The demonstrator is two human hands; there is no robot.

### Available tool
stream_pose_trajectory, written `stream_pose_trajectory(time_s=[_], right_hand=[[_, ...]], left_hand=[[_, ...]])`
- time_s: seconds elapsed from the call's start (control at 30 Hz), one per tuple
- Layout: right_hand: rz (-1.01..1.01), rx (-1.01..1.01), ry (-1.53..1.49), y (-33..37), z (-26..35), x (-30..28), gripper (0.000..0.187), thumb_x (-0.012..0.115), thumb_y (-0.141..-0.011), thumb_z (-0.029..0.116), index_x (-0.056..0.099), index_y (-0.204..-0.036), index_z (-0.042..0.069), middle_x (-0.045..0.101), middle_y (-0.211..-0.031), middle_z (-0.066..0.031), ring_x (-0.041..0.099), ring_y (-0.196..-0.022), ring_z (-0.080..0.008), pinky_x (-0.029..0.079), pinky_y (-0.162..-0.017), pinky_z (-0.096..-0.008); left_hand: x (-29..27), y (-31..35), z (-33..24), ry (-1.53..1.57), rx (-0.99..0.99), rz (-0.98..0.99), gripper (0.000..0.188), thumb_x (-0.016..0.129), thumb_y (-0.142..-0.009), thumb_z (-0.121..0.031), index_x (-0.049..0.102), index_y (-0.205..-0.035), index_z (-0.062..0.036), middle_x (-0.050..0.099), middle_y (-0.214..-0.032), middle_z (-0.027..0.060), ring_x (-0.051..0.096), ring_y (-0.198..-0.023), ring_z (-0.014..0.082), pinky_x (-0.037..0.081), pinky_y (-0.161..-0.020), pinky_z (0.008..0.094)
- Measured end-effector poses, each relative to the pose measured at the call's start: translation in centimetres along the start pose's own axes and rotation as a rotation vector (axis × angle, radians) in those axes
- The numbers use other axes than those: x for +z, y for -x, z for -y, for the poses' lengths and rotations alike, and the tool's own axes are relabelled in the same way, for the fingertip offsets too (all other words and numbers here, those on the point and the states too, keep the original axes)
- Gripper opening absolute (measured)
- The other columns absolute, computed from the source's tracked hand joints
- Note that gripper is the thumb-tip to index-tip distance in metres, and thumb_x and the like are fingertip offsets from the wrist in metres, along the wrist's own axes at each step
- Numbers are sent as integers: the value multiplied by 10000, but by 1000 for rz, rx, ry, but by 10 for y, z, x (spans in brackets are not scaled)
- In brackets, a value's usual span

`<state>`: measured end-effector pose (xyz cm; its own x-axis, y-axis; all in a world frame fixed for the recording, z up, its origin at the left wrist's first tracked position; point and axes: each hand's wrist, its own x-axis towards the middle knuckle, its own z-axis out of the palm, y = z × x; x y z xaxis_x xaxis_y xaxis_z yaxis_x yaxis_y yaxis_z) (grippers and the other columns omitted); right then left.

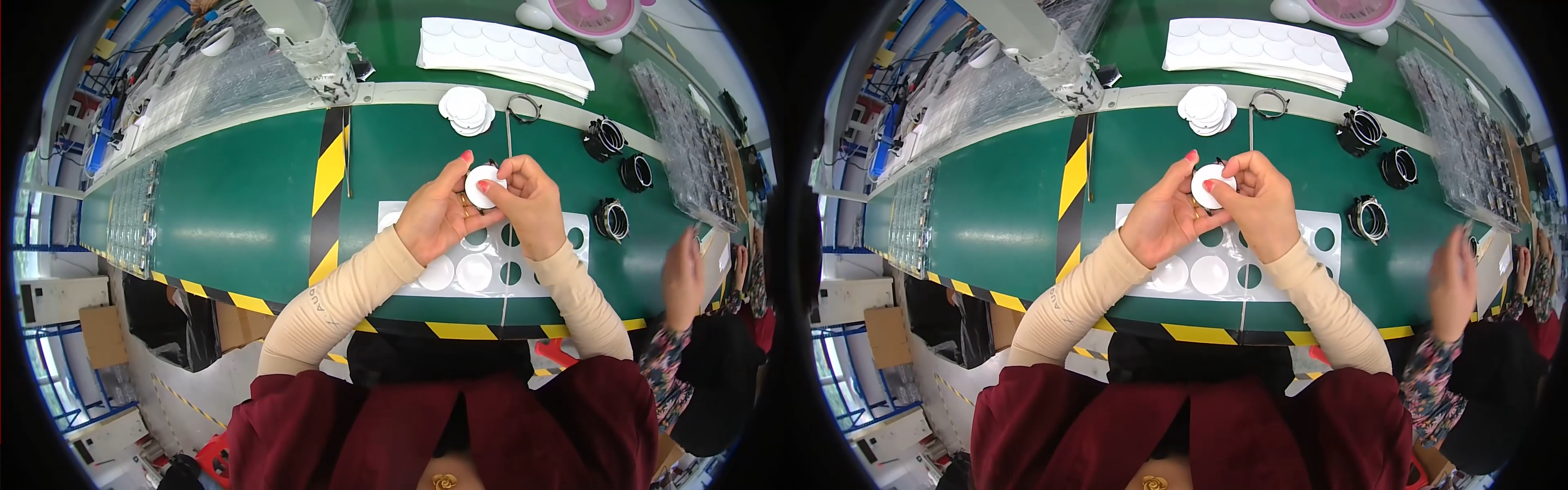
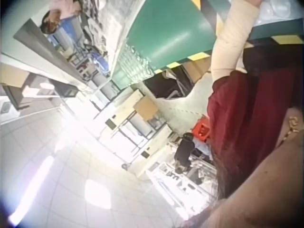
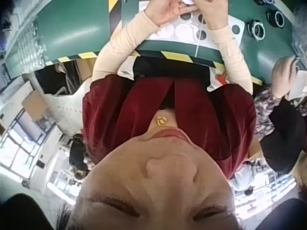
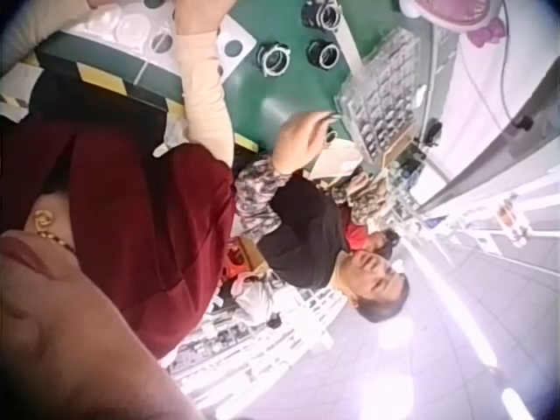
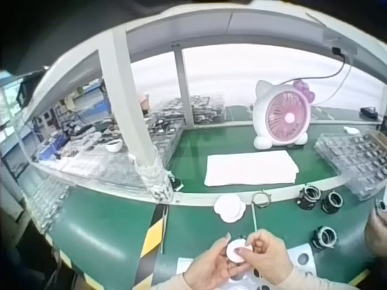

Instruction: The person assembles circular electronic components by hand, inserting white discs into black rings on a production line.

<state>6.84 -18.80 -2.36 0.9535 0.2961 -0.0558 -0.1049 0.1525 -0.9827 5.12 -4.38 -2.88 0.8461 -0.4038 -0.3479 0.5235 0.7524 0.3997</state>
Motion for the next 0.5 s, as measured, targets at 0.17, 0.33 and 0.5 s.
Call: stream_pose_trajectory(time_s=[0.17, 0.33, 0.5], right_hand=[[-72, 61, -29, 0, 7, 7, 157, 592, -786, -3, 477, -891, 12, 585, -823, -56, 563, -732, -84, 464, -627, -191], [-26, 34, 76, -7, -2, 4, 188, 602, -789, 52, 506, -940, -5, 577, -819, -61, 552, -698, -85, 458, -592, -201], [93, -91, 279, -1, 2, 8, 307, 626, -760, 66, 483, -1027, 12, 543, -928, -46, 528, -811, -95, 456, -709, -218]], left_hand=[[4, 0, 1, 15, -4, 6, 306, 480, -892, -309, 471, -1025, -33, 539, -976, 88, 570, -921, 199, 446, -898, 409], [0, 0, 1, 16, -30, 74, 274, 481, -892, -303, 486, -1012, -56, 550, -964, 68, 565, -919, 183, 451, -882, 387], [1, 0, -2, -51, -25, 60, 276, 452, -904, -319, 492, -1028, -75, 552, -991, 55, 561, -925, 172, 457, -842, 356]])
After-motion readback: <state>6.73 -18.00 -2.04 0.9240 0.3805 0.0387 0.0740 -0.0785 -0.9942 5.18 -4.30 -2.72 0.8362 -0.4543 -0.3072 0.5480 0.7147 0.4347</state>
